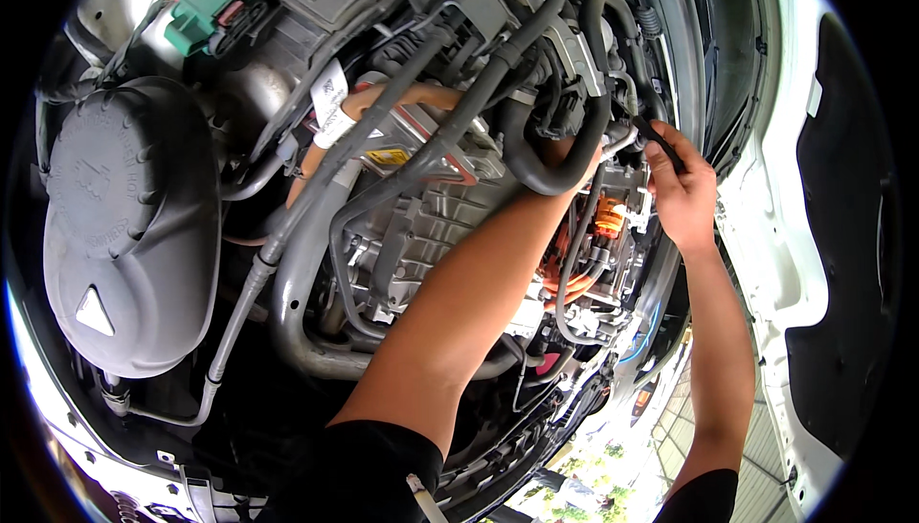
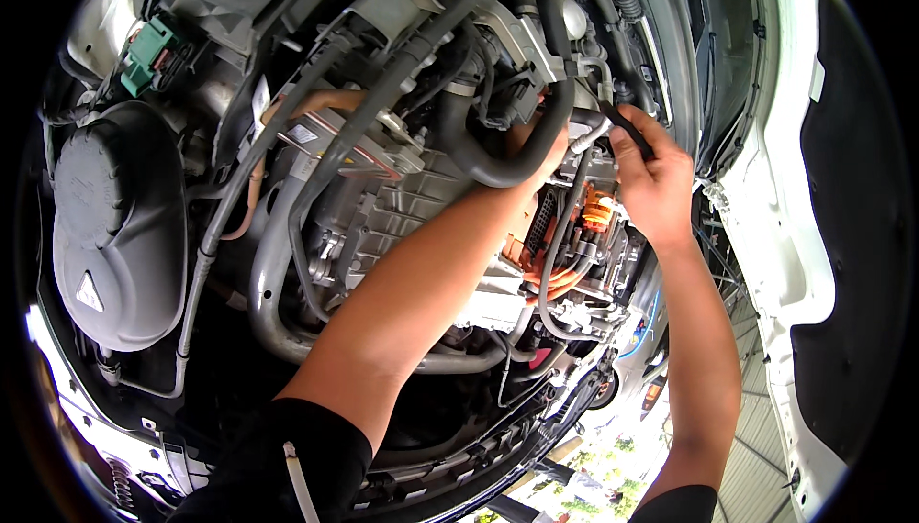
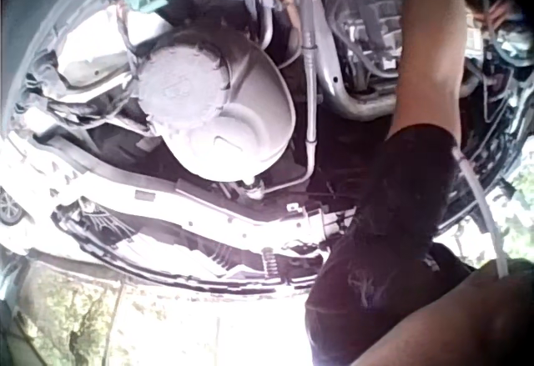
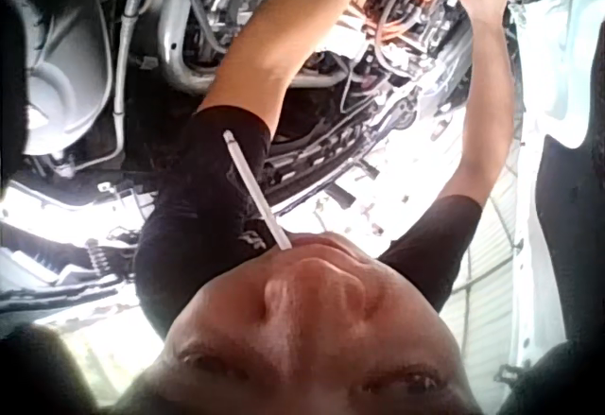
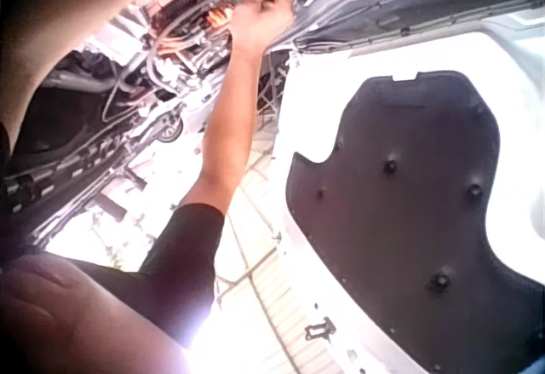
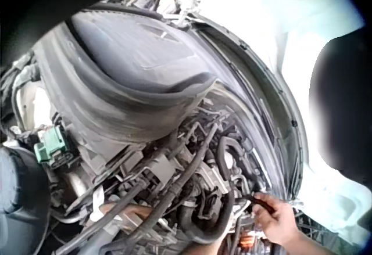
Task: The person works on a white car with its hood open, using a screwdriver and wrenches to manipulate components within the engine bay. They connect and disconnect hoses and wires, retrieve tools from a red cart, and tighten bolts on various engine parts.
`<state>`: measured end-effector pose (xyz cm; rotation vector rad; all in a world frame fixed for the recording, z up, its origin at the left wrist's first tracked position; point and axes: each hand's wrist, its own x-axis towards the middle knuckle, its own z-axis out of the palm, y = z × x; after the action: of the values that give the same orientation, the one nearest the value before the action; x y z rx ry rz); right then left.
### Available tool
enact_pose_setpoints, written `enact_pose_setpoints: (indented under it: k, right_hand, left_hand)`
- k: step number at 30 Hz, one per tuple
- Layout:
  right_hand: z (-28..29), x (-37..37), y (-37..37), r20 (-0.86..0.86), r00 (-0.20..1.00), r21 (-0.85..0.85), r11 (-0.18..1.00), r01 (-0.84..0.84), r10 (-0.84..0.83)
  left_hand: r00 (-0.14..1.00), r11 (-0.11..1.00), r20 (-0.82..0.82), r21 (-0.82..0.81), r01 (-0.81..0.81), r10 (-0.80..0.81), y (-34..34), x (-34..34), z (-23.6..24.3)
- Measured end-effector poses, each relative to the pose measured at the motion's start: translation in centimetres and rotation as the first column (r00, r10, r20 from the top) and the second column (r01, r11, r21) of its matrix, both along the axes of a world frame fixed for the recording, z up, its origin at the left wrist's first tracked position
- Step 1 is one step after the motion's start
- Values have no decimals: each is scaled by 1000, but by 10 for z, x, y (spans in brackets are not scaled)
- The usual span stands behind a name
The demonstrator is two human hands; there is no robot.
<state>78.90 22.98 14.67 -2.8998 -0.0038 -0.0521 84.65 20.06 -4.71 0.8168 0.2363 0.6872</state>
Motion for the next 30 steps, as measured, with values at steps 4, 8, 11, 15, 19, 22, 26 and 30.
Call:
enact_pose_setpoints:
  k: [4, 8, 11, 15, 19, 22, 26, 30]
  right_hand:
    - [4, 11, 4, -54, 998, -23, 999, 36, -38]
    - [6, 25, 17, -66, 997, 27, 999, 38, -36]
    - [5, 33, 11, -39, 998, 123, 990, 61, -57]
    - [4, 45, 8, 43, 995, 367, 928, 63, -85]
    - [3, 60, 7, 79, 996, 472, 881, 2, -45]
    - [5, 74, 4, 98, 995, 508, 861, -22, -33]
    - [6, 81, -1, 97, 995, 495, 869, -18, -35]
    - [2, 75, -11, 104, 992, 440, 898, 14, -66]
  left_hand:
    - [1000, 990, 19, -140, 24, -21, -2, -2, 0]
    - [980, 800, 161, -568, 192, -120, -19, 9, 8]
    - [990, 920, 103, -368, 131, -100, -29, 11, 1]
    - [1000, 1000, -23, -10, -11, 11, -38, 8, -6]
    - [968, 893, -201, 447, -46, 151, -40, 13, -8]
    - [921, 666, -259, 746, -1, 292, -38, 15, -17]
    - [836, 109, -181, 983, 146, 517, -43, 9, -21]
    - [800, -342, -13, 900, 271, 600, -78, -6, -37]
